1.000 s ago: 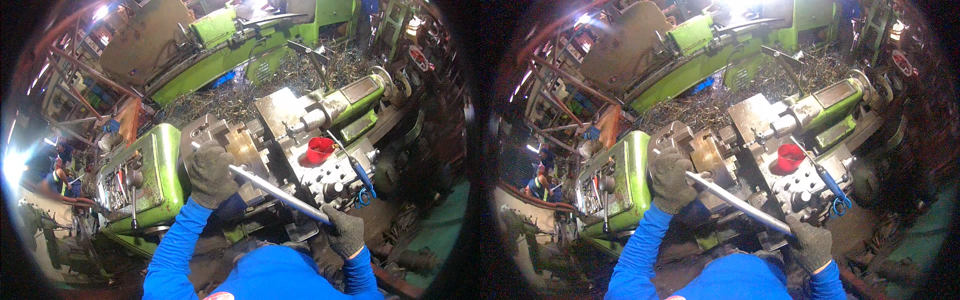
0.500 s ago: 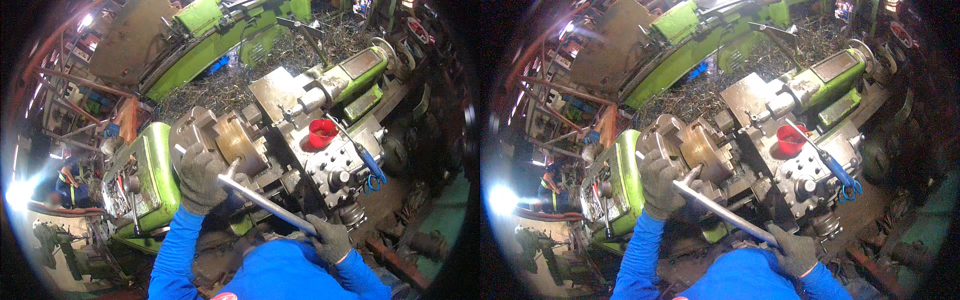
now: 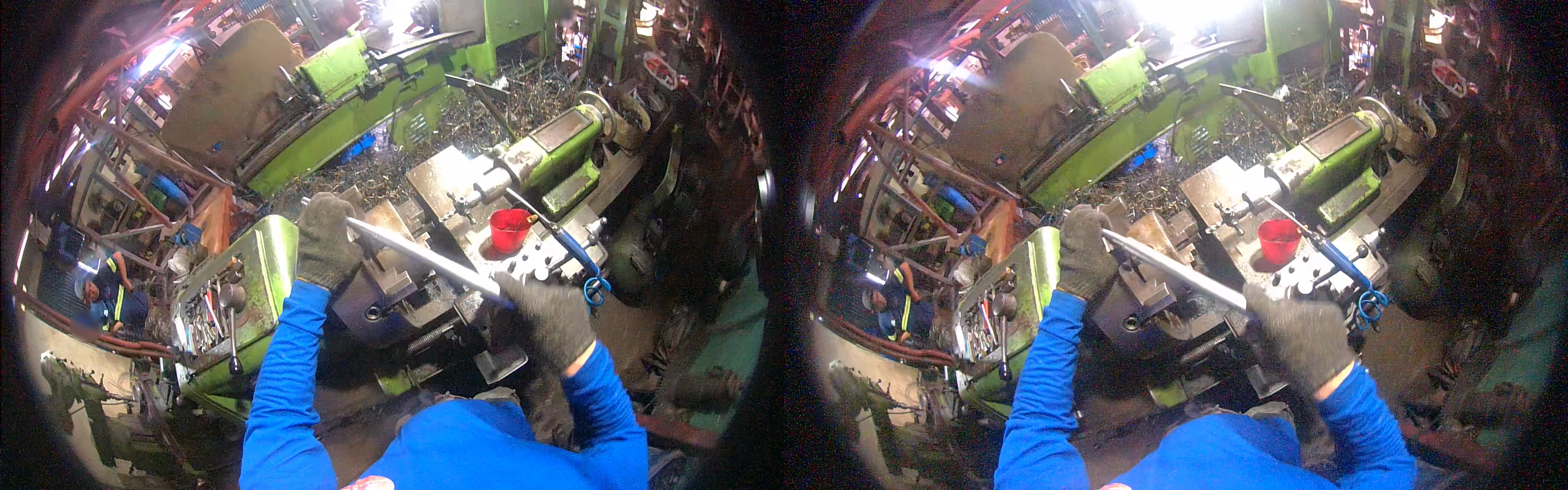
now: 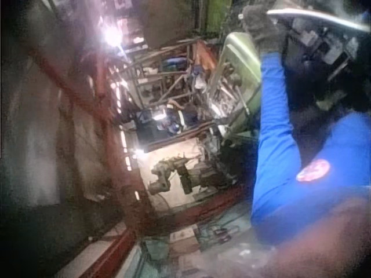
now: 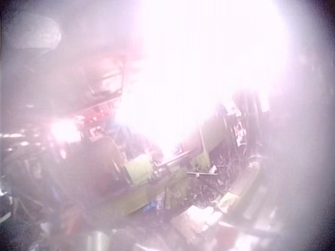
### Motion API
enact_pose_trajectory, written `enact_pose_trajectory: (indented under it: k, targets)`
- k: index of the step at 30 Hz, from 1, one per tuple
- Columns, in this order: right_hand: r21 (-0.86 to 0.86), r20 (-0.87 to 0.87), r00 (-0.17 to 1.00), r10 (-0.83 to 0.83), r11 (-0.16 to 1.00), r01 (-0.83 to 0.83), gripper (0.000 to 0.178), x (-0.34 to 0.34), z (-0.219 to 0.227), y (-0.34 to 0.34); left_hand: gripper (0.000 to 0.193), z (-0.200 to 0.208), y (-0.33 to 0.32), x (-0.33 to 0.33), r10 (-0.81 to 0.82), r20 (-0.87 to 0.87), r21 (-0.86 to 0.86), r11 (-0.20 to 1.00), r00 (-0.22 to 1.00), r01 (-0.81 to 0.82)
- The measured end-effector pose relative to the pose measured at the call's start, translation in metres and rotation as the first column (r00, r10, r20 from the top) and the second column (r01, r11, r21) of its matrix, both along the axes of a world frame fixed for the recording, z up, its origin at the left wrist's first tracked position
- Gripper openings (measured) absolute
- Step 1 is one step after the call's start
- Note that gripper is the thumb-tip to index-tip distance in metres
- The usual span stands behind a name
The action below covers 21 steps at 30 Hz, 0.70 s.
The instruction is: The person operates a metal lathe, using a wrench to tighten the chuck and then adjusting the tool post and tailstock. They apply lubricant to the workpiece and engage the cutting tool to machine the metal while the lathe is running.
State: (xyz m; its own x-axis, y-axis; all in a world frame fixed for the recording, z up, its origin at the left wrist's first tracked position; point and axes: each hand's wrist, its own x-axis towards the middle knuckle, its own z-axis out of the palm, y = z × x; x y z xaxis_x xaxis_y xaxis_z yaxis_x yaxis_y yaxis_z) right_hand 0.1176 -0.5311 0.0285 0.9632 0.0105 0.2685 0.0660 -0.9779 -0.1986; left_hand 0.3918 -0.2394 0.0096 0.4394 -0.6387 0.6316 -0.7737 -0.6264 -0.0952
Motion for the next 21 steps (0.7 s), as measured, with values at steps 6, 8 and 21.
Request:
enact_pose_trajectory:
  k: [6,8,21]
  targets:
    - [-0.153,0.151,0.987,0.058,0.988,-0.035,0.026,0.086,0.028,-0.053,0.056,0.010,-0.005,-0.016,0.267,0.050,-0.002,0.964,0.962,-0.268]
    - [-0.272,0.157,0.986,0.049,0.962,-0.005,0.017,0.112,0.020,-0.073,0.058,0.011,-0.005,-0.009,0.347,0.021,0.107,0.932,0.938,-0.347]
    - [-0.367,0.043,0.999,-0.018,0.930,0.032,0.019,0.289,0.035,-0.096,0.058,0.018,-0.002,0.039,0.440,-0.336,0.181,0.898,0.833,-0.401]
